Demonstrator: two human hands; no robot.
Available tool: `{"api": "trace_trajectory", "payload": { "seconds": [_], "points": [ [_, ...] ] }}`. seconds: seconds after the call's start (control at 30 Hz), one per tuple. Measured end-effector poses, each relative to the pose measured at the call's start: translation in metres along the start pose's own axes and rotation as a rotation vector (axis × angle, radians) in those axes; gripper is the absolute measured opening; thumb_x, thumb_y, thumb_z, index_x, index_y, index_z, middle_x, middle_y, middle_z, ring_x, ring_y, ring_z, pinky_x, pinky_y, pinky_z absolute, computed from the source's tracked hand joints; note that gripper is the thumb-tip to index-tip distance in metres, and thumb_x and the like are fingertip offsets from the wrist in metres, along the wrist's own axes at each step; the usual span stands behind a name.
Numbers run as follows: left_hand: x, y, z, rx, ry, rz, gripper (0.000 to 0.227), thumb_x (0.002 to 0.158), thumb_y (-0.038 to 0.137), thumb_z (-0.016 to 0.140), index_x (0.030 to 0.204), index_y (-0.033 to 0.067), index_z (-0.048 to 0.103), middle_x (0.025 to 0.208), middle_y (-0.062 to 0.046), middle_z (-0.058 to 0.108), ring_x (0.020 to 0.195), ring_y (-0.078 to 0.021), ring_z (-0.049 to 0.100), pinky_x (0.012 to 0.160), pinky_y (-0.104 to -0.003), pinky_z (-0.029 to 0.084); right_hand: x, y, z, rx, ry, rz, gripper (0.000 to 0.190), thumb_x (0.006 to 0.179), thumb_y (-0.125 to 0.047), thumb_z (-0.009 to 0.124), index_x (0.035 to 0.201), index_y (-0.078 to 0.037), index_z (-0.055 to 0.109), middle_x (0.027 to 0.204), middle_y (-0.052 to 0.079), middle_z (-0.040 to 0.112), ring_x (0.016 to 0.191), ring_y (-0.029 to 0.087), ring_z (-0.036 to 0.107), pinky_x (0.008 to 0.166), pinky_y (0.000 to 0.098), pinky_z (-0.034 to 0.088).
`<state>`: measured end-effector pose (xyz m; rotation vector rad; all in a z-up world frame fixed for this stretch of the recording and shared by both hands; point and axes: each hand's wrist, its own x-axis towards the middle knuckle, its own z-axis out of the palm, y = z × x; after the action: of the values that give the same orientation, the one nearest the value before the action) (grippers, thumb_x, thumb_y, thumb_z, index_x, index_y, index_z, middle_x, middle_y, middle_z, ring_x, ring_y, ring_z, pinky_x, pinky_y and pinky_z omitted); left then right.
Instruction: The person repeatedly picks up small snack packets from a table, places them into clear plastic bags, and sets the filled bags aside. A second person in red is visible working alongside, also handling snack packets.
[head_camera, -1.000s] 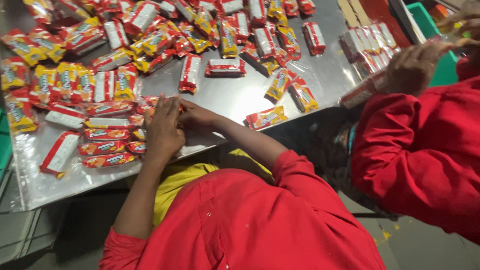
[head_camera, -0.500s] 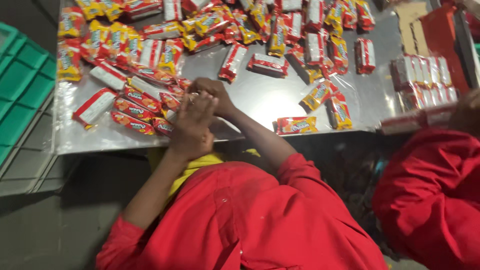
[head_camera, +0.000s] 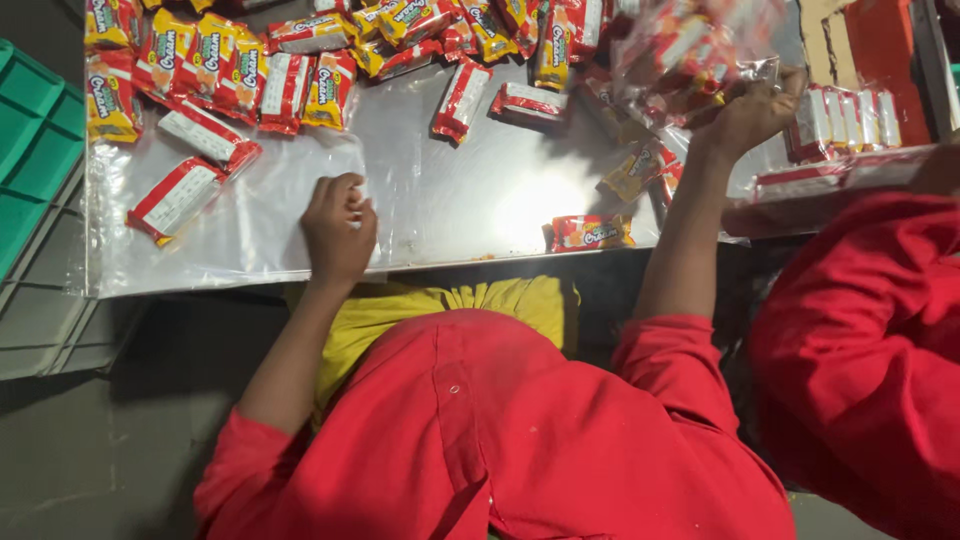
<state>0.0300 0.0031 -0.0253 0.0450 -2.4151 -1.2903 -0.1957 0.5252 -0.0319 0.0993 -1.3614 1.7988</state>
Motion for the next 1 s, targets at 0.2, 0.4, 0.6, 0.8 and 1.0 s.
{"api": "trace_trajectory", "payload": {
  "seconds": [0.2,0.4,0.6,0.8,1.0],
  "points": [
    [0.024,-0.025,0.035,0.516,-0.146,0.014,0.056,0.062,0.032,0.094,0.097,0.0000,0.066,0.099,-0.019,0.063,0.082,-0.0386,0.065,0.073,-0.048,0.053,-0.019,0.021,0.009,-0.952,-0.044,0.083,0.020,0.082,-0.006,0.079,0.095,-0.008,0.063,0.081,-0.001,0.068,0.072,0.013,0.068,0.070,0.0282,0.055],
    [0.016,-0.053,0.033,0.373,-0.222,-0.043,0.018,0.084,0.014,0.079,0.096,0.0058,0.068,0.098,-0.013,0.066,0.090,-0.0366,0.067,0.080,-0.047,0.054,-0.178,0.005,0.109,-0.475,-0.740,0.340,0.012,0.097,-0.005,0.070,0.108,-0.003,0.067,0.098,0.003,0.072,0.088,0.010,0.063,0.081,0.0255,0.052],
    [0.014,-0.061,0.010,0.450,-0.111,-0.025,0.030,0.081,0.023,0.082,0.089,-0.0001,0.065,0.089,-0.019,0.067,0.081,-0.0417,0.066,0.069,-0.052,0.051,-0.281,-0.047,0.188,-0.205,-1.145,0.641,0.008,0.096,-0.007,0.072,0.102,-0.003,0.069,0.091,0.000,0.069,0.086,0.007,0.063,0.079,0.0245,0.052],
    [0.017,-0.070,-0.013,0.204,-0.176,-0.086,0.010,0.095,0.010,0.068,0.086,0.0042,0.068,0.086,-0.013,0.072,0.080,-0.0325,0.071,0.072,-0.046,0.053,-0.295,-0.051,0.197,-0.044,-1.112,0.869,0.006,0.097,-0.007,0.068,0.099,-0.001,0.067,0.088,0.002,0.068,0.082,0.009,0.064,0.077,0.0248,0.053],
    [0.017,-0.023,-0.013,-0.060,-0.097,-0.031,0.020,0.086,0.014,0.076,0.089,0.0006,0.061,0.084,-0.015,0.065,0.070,-0.0285,0.066,0.065,-0.039,0.052,-0.312,-0.050,0.204,0.317,-0.981,1.164,0.025,0.108,-0.022,0.062,0.097,0.000,0.065,0.088,0.007,0.066,0.079,0.014,0.062,0.077,0.0297,0.053]
  ]
}}
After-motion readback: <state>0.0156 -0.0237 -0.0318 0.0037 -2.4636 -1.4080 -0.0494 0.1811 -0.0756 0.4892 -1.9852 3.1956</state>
